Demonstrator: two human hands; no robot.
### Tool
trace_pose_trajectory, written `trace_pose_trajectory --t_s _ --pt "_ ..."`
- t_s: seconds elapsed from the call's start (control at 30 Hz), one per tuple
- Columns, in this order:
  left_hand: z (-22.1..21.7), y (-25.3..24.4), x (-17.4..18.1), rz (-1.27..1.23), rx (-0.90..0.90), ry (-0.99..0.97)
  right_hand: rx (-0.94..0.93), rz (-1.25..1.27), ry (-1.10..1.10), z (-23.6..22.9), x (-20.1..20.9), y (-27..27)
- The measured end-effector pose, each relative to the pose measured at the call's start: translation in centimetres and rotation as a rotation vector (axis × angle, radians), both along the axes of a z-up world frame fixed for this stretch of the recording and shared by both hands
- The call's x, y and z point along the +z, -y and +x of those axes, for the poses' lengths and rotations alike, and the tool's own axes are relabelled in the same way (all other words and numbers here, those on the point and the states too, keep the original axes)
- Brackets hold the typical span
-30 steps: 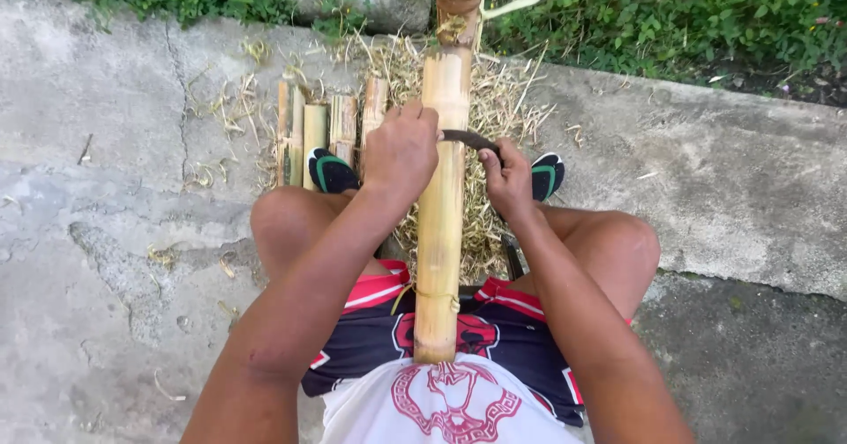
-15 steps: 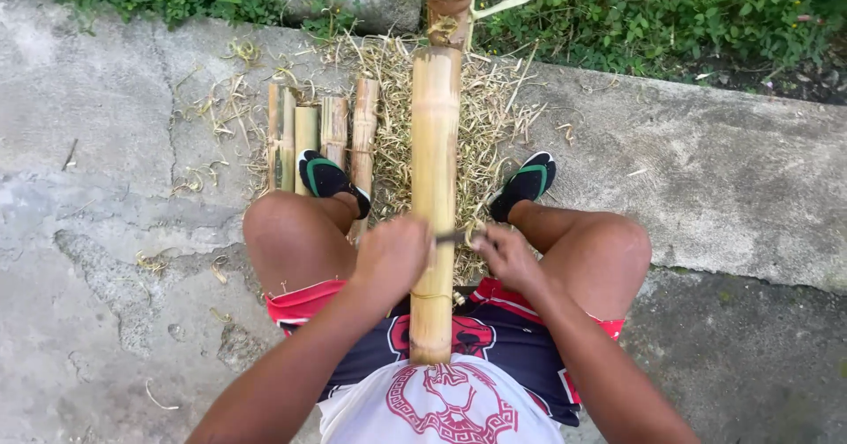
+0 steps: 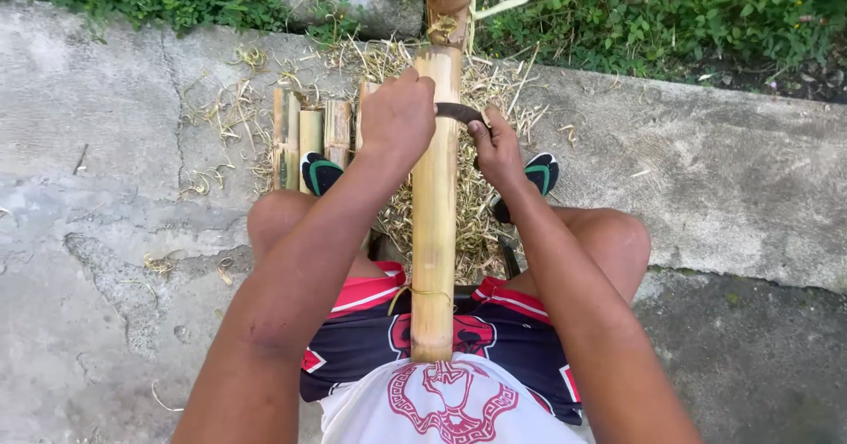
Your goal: Stripping the outer layer of a bamboo pole using a curved blade.
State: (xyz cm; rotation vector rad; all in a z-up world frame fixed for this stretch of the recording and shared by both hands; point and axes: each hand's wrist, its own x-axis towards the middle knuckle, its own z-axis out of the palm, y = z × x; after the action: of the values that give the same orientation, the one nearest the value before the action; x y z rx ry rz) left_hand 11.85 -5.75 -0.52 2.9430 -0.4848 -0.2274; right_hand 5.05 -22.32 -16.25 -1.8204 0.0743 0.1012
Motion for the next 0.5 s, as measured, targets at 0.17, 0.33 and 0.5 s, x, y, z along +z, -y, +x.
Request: trace_pose_trajectory --t_s 0.17,0.33,0.5 --pt "-2.3 -0.3 -0.3 0.030 -0.006 -0.044 -0.012 0.100 0.073 -2.5 -1.6 0.1" --pt "-2.1 0.0 1.1 0.007 0.010 -0.109 0.044 0.004 -0.005 -2.7 0.3 0.6" --pt "-3.9 -0.2 0.8 0.058 0.002 -0.164 0.033 0.098 -0.188 -5.3 0.4 0.2"
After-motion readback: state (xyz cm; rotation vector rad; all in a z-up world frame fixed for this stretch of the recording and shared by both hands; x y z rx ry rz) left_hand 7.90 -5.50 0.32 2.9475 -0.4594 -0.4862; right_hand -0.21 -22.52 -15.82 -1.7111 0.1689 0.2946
